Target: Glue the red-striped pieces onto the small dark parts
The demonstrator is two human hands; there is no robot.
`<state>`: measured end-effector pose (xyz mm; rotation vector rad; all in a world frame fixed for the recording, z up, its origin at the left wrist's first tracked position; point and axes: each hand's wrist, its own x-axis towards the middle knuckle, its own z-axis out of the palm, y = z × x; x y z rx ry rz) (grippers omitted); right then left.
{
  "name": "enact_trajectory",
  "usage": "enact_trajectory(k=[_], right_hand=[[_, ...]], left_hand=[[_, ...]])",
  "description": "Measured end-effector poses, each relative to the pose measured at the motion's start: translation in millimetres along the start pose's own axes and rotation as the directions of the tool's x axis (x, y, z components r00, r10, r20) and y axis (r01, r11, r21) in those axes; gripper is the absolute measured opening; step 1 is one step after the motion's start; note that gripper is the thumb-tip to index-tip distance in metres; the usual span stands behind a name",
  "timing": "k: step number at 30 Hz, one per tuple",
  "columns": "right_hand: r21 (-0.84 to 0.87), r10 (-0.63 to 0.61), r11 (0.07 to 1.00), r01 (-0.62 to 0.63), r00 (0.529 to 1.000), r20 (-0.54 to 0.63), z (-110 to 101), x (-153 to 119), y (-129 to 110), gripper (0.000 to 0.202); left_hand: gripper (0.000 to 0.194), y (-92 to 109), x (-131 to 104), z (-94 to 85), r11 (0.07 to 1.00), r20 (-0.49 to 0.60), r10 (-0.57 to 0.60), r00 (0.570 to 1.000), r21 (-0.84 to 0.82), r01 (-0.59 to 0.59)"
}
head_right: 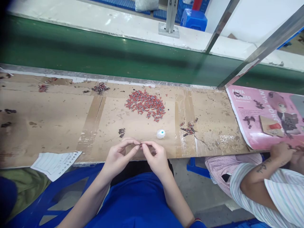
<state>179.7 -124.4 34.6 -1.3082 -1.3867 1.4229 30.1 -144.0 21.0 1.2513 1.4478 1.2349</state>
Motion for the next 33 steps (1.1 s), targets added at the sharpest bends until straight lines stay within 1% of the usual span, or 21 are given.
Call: enact_trajectory(k=[4, 7, 13, 17, 20, 24, 27, 29, 31, 32, 33], right_hand=[[-0.139, -0.091, 0.986, 0.093, 0.996, 0.020, -3.1, 0.8, -2.4, 0.020], [-0.164, -0.119, 0.979, 0.123, 0.992, 0.037, -4.3, 1.6, -1.4, 0.018], [-0.148, -0.113, 0.982, 0.118, 0.993, 0.046, -5.4, 2.3, -1.5, 0.017], [-0.120, -0.087, 0.988, 0.093, 0.994, 0.062, -6.5, 2.2, -4.0, 0.017], [-0.124, -0.111, 0.985, 0.116, 0.993, 0.051, -3.8, 1.3, -4.9, 0.018], [-0.103, -0.158, 0.982, 0.159, 0.987, 0.015, 4.9, 0.9, -2.8, 0.020], [-0.070, -0.170, 0.983, 0.171, 0.985, 0.028, 13.0, 5.0, 0.8, 0.022], [-0.049, -0.156, 0.986, 0.159, 0.986, 0.055, 19.1, 10.6, 3.5, 0.025], [-0.053, -0.146, 0.987, 0.151, 0.986, 0.084, 25.1, 16.7, 5.1, 0.027], [-0.070, -0.152, 0.985, 0.159, 0.984, 0.089, 27.4, 19.0, 5.1, 0.029], [-0.095, -0.171, 0.979, 0.178, 0.982, 0.085, 28.5, 20.2, 4.5, 0.030]], left_hand=[[0.010, 2.0, -1.1, -1.8, 0.998, 0.005, 0.030, 1.000, 0.059, -0.030], [0.010, 3.1, -1.6, -3.3, 0.995, 0.014, 0.046, 0.999, 0.090, -0.047], [0.010, 6.1, -1.2, -6.0, 0.987, 0.043, 0.084, 0.996, 0.135, -0.089], [0.009, 9.5, 0.2, -9.8, 0.970, 0.092, 0.153, 0.984, 0.179, -0.167], [0.008, 12.1, 1.7, -13.7, 0.947, 0.117, 0.213, 0.970, 0.219, -0.234], [0.007, 15.3, 1.9, -19.0, 0.928, 0.098, 0.252, 0.963, 0.258, -0.269], [0.007, 16.5, -0.9, -20.9, 0.929, 0.062, 0.265, 0.962, 0.251, -0.272], [0.008, 14.7, -1.2, -23.0, 0.930, 0.039, 0.270, 0.962, 0.248, -0.271], [0.010, 8.6, 3.2, -31.7, 0.926, 0.021, 0.264, 0.964, 0.274, -0.259], [0.011, 3.8, 7.6, -40.8, 0.920, 0.005, 0.258, 0.966, 0.303, -0.248], [0.012, -2.0, 13.2, -54.0, 0.911, -0.020, 0.251, 0.968, 0.344, -0.229]])
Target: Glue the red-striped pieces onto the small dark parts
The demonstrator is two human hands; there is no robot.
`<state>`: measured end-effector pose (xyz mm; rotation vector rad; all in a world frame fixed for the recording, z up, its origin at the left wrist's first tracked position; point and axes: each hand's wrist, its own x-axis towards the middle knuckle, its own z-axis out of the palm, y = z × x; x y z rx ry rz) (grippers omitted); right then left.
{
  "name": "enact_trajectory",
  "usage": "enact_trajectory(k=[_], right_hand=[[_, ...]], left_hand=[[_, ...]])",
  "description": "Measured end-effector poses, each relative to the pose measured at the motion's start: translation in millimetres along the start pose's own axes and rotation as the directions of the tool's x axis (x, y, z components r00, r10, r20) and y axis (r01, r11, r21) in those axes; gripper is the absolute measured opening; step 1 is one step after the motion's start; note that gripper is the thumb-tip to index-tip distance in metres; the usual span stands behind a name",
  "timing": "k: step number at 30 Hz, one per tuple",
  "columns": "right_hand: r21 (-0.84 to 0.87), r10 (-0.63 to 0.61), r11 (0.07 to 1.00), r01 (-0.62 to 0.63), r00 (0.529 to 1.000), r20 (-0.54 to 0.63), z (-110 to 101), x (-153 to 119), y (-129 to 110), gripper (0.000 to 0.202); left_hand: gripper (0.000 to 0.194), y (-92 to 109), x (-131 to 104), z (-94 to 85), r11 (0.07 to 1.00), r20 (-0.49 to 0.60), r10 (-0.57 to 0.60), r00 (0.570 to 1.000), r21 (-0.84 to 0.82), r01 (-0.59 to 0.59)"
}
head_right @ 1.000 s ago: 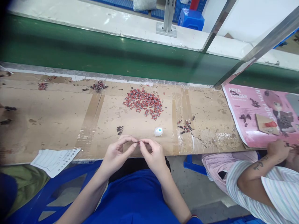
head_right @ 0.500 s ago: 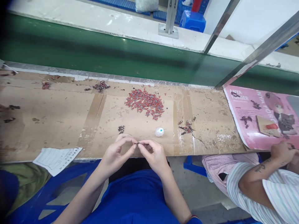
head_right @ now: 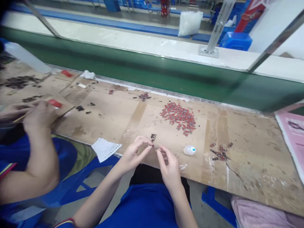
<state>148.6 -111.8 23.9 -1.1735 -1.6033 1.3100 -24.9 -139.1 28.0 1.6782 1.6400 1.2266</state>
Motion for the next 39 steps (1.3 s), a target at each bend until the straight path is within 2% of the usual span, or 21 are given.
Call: enact_trajectory(k=[3, 5, 7, 9, 10, 12, 13, 14, 15, 16, 18, 20, 22, 24, 26, 27, 29, 31, 35, 39], right_hand=[[-0.124, -0.135, 0.984, 0.127, 0.989, -0.058, -7.2, -3.8, -4.2, 0.029], [-0.227, -0.269, 0.943, 0.243, 0.959, -0.092, -20.4, -11.9, -6.0, 0.024], [-0.330, -0.397, 0.883, 0.334, 0.907, -0.144, -36.5, -21.0, -4.2, 0.024], [-0.412, -0.501, 0.835, 0.364, 0.813, -0.297, -51.6, -27.7, 1.7, 0.023], [-0.441, -0.535, 0.825, 0.353, 0.739, -0.410, -58.0, -29.5, 5.7, 0.022], [-0.456, -0.540, 0.839, 0.298, 0.563, -0.626, -69.0, -29.7, 14.3, 0.019], [-0.442, -0.515, 0.857, 0.266, 0.493, -0.702, -73.7, -28.5, 18.4, 0.020], [-0.415, -0.478, 0.878, 0.238, 0.458, -0.750, -78.1, -26.8, 22.3, 0.022], [-0.381, -0.435, 0.901, 0.209, 0.463, -0.773, -82.1, -24.9, 26.0, 0.025], [-0.347, -0.388, 0.921, 0.177, 0.503, -0.772, -85.6, -23.2, 29.5, 0.031], [-0.304, -0.292, 0.948, 0.097, 0.648, -0.704, -90.6, -20.7, 36.4, 0.044], [-0.315, -0.213, 0.949, 0.025, 0.788, -0.577, -91.9, -19.4, 43.0, 0.060], [-0.372, -0.181, 0.928, -0.005, 0.869, -0.461, -89.6, -18.3, 48.7, 0.072], [-0.444, -0.196, 0.896, -0.002, 0.896, -0.398, -85.9, -16.0, 52.6, 0.073], [-0.512, -0.238, 0.859, 0.023, 0.902, -0.360, -82.9, -12.1, 54.1, 0.061], [-0.538, -0.263, 0.842, 0.041, 0.902, -0.343, -82.0, -9.8, 54.0, 0.052], [-0.576, -0.309, 0.813, 0.082, 0.900, -0.307, -81.4, -5.2, 52.3, 0.037], [-0.584, -0.327, 0.804, 0.114, 0.904, -0.275, -80.9, -1.6, 49.9, 0.032], [-0.500, -0.287, 0.857, 0.125, 0.921, -0.262, -76.4, 2.3, 48.0, 0.032], [-0.262, -0.124, 0.964, 0.039, 0.939, -0.319, -68.7, 1.0, 52.3, 0.034]], left_hand=[[0.015, -45.3, 16.5, -51.1, 0.974, -0.139, -0.098, 0.985, 0.189, 0.124], [0.010, -77.6, 28.3, -95.9, 0.893, -0.266, -0.218, 0.939, 0.334, 0.301], [0.008, -103.6, 39.1, -138.0, 0.836, -0.337, -0.283, 0.898, 0.373, 0.403], [0.010, -119.4, 47.6, -169.7, 0.779, -0.382, -0.334, 0.862, 0.403, 0.481], [0.013, -123.5, 50.7, -180.7, 0.751, -0.396, -0.355, 0.847, 0.419, 0.511], [0.018, -125.8, 54.4, -193.3, 0.708, -0.411, -0.378, 0.829, 0.449, 0.545], [0.021, -124.9, 55.1, -195.7, 0.693, -0.415, -0.381, 0.826, 0.463, 0.552], [0.021, -123.1, 55.1, -195.9, 0.684, -0.416, -0.380, 0.826, 0.474, 0.554], [0.019, -120.6, 54.5, -194.1, 0.677, -0.419, -0.365, 0.832, 0.494, 0.546], [0.016, -117.6, 53.5, -190.5, 0.671, -0.421, -0.337, 0.842, 0.520, 0.528], [0.015, -110.6, 50.3, -176.8, 0.664, -0.411, -0.267, 0.872, 0.577, 0.475], [0.021, -102.1, 46.1, -153.6, 0.680, -0.356, -0.211, 0.910, 0.615, 0.398], [0.025, -91.9, 40.8, -121.3, 0.739, -0.234, -0.188, 0.954, 0.606, 0.294], [0.026, -80.6, 34.3, -84.2, 0.818, -0.063, -0.149, 0.987, 0.552, 0.159], [0.026, -70.0, 27.7, -49.8, 0.916, 0.176, -0.056, 0.983, 0.402, -0.020], [0.025, -65.7, 24.9, -35.7, 0.930, 0.223, -0.021, 0.975, 0.362, -0.063], [0.025, -60.2, 21.4, -16.3, 0.943, 0.247, 0.026, 0.969, 0.315, -0.106], [0.026, -59.1, 21.8, -8.2, 0.942, 0.215, 0.037, 0.976, 0.319, -0.106], [0.026, -62.7, 33.2, -9.5, 0.926, 0.184, 0.030, 0.983, 0.366, -0.096], [0.024, -64.4, 51.1, -7.9, 0.923, 0.335, 0.031, 0.942, 0.352, -0.156]])
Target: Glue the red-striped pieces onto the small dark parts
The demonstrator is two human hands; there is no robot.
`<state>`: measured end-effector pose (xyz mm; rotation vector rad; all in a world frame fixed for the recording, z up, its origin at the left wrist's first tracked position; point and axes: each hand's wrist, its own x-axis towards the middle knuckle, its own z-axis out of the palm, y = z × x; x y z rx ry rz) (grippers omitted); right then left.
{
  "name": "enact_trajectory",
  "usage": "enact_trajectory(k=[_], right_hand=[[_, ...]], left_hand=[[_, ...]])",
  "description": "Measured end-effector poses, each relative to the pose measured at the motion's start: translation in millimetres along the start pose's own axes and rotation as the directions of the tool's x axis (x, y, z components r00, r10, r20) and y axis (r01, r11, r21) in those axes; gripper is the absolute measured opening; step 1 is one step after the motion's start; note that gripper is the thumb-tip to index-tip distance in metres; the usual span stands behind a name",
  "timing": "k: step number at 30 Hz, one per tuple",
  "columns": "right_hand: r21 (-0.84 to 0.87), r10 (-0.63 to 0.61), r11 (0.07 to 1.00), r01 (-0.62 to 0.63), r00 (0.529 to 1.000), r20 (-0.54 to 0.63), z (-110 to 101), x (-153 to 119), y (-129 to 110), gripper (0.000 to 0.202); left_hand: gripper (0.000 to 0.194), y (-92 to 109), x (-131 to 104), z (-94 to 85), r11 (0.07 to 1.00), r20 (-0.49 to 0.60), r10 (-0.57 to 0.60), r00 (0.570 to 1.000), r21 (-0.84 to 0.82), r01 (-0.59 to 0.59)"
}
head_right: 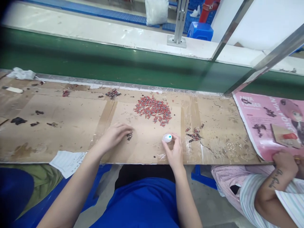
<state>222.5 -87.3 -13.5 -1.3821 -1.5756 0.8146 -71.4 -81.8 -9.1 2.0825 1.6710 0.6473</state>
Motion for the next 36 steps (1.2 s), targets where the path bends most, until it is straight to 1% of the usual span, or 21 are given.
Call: enact_trajectory(k=[2, 4, 6, 8, 10, 11, 13, 14, 16, 17, 19, 21, 23, 25, 27, 29, 31, 33, 36], right_hand=[[0.110, 0.087, 0.990, -0.088, 0.996, 0.011, 1.8, -3.3, 1.5, 0.036], [0.184, 0.139, 0.973, -0.138, 0.990, 0.005, 1.5, -6.0, 2.4, 0.039], [0.247, 0.157, 0.958, -0.148, 0.987, -0.018, -0.7, -7.6, 2.6, 0.042], [0.313, 0.167, 0.939, -0.144, 0.985, -0.048, -3.6, -8.0, 2.4, 0.044], [0.388, 0.196, 0.908, -0.157, 0.978, -0.063, -6.3, -7.5, 1.9, 0.044], [0.432, 0.218, 0.885, -0.174, 0.975, -0.053, -7.3, -7.1, 1.4, 0.044], [0.530, 0.255, 0.819, -0.219, 0.967, 0.006, -8.3, -6.1, -0.4, 0.043], [0.570, 0.264, 0.785, -0.242, 0.963, 0.045, -8.4, -5.5, -1.9, 0.043], [0.617, 0.268, 0.735, -0.281, 0.956, 0.116, -8.0, -4.4, -5.8, 0.044], [0.628, 0.267, 0.721, -0.293, 0.954, 0.137, -7.8, -3.9, -8.1, 0.043], [0.645, 0.272, 0.701, -0.305, 0.950, 0.152, -7.4, -3.4, -12.5, 0.041], [0.666, 0.293, 0.677, -0.314, 0.945, 0.147, -7.7, -3.3, -15.8, 0.037], [0.678, 0.317, 0.660, -0.324, 0.938, 0.139, -8.3, -3.4, -17.3, 0.034], [0.680, 0.337, 0.659, -0.320, 0.935, 0.113, -8.6, -2.9, -17.3, 0.031], [0.688, 0.361, 0.661, -0.301, 0.931, 0.060, -7.9, -1.7, -16.2, 0.031], [0.695, 0.397, 0.659, -0.286, 0.918, 0.001, -5.9, -0.2, -14.8, 0.030], [0.678, 0.433, 0.671, -0.300, 0.901, -0.031, -3.3, 0.7, -13.6, 0.030], [0.626, 0.447, 0.709, -0.325, 0.894, -0.043, -0.5, 0.5, -13.4, 0.031], [0.526, 0.389, 0.789, -0.317, 0.921, -0.028, 3.5, -1.8, -16.4, 0.030]], left_hand=[[0.023, -0.7, 7.7, 1.1, 1.000, 0.078, 0.028, 0.997, 0.012, -0.029], [0.025, -2.1, 12.6, 2.4, 0.999, 0.119, 0.038, 0.992, 0.021, -0.041], [0.027, -4.3, 14.2, 2.1, 0.999, 0.117, 0.030, 0.993, 0.025, -0.034], [0.028, -4.9, 13.3, -0.6, 0.999, 0.087, 0.009, 0.996, 0.033, -0.012], [0.026, -0.8, 10.5, -3.9, 1.000, 0.052, -0.005, 0.999, 0.015, 0.005], [0.025, 4.0, 8.6, -4.4, 1.000, 0.033, -0.006, 0.999, -0.011, 0.007], [0.022, 18.7, 4.0, -0.9, 0.996, -0.004, 0.006, 1.000, -0.093, -0.006], [0.020, 28.0, 1.3, 3.9, 0.990, -0.023, 0.014, 1.000, -0.137, -0.017], [0.017, 47.7, -4.7, 18.8, 0.977, -0.046, 0.032, 0.998, -0.209, -0.041], [0.015, 56.8, -7.9, 28.0, 0.973, -0.048, 0.039, 0.998, -0.224, -0.049], [0.011, 71.3, -14.4, 46.3, 0.978, -0.055, 0.042, 0.998, -0.203, -0.052], [0.009, 79.6, -20.7, 60.3, 0.989, -0.092, 0.020, 0.996, -0.141, -0.033], [0.007, 82.6, -26.3, 67.6, 0.997, -0.152, -0.012, 0.988, -0.077, 0.000], [0.006, 82.5, -30.8, 69.2, 0.999, -0.199, -0.028, 0.980, -0.032, 0.023], [0.006, 81.3, -34.1, 67.9, 1.000, -0.224, -0.026, 0.974, -0.007, 0.025], [0.007, 80.5, -36.3, 66.1, 1.000, -0.227, -0.016, 0.974, -0.003, 0.015], [0.011, 80.0, -37.5, 64.8, 1.000, -0.216, -0.016, 0.976, -0.019, 0.012], [0.011, 79.8, -37.7, 64.1, 0.999, -0.202, -0.026, 0.979, -0.042, 0.018], [0.011, 79.2, -36.5, 63.6, 0.997, -0.207, -0.040, 0.978, -0.066, 0.027]])
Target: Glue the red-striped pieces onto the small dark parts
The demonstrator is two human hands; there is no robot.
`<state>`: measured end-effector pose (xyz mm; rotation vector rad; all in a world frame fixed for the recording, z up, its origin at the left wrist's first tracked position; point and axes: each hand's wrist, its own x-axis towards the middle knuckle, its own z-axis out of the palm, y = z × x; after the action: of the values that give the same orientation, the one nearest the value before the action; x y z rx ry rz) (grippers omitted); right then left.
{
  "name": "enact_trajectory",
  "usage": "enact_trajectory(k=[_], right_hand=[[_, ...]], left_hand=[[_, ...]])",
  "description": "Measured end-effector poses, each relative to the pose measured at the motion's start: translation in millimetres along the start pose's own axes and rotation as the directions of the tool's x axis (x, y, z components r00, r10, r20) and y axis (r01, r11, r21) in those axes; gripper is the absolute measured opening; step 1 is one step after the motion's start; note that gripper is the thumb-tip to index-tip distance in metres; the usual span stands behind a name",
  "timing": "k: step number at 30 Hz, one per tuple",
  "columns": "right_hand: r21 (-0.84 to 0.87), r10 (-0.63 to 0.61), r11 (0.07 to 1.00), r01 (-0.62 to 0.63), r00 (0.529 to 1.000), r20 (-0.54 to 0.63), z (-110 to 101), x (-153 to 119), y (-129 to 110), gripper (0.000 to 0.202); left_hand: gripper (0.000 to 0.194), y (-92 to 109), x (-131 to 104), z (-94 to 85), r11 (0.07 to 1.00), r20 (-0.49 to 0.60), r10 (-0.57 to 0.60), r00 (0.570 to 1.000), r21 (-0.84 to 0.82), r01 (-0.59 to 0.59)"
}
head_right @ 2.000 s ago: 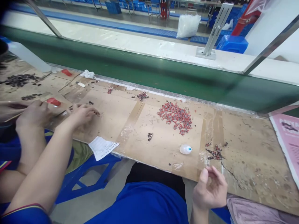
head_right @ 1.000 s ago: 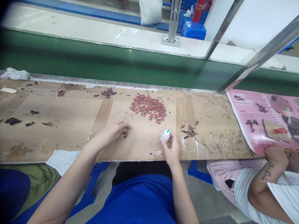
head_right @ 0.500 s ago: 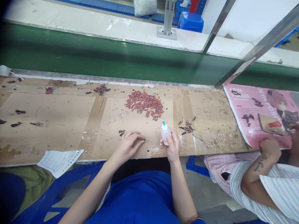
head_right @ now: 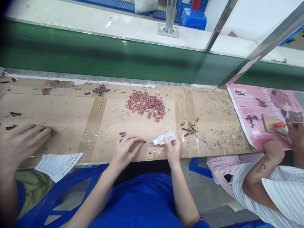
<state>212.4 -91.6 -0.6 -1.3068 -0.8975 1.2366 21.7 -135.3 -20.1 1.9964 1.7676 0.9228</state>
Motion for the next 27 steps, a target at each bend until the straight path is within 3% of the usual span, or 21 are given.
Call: enact_trajectory(k=[3, 6, 14, 27], right_hand=[[-0.078, -0.062, 0.995, 0.066, 0.997, 0.051, 6.2, -4.8, -1.3, 0.026], [-0.131, -0.092, 0.987, 0.095, 0.995, 0.029, 11.7, -7.6, -1.1, 0.024], [-0.228, -0.078, 0.970, 0.084, 0.996, 0.034, 11.8, -7.9, 4.9, 0.025], [-0.299, -0.084, 0.950, 0.094, 0.995, 0.044, 10.2, -8.2, 8.4, 0.025]], left_hand=[[0.010, -0.4, 1.5, 0.2, 1.000, -0.021, 0.002, 1.000, -0.012, -0.003], [0.008, -0.2, 2.5, -0.3, 1.000, -0.047, 0.023, 0.999, -0.018, -0.024], [0.009, 1.0, 3.4, -1.5, 1.000, -0.010, -0.004, 1.000, -0.010, 0.004], [0.009, 0.9, 1.7, -0.4, 0.999, -0.036, 0.007, 0.999, -0.040, -0.009]])
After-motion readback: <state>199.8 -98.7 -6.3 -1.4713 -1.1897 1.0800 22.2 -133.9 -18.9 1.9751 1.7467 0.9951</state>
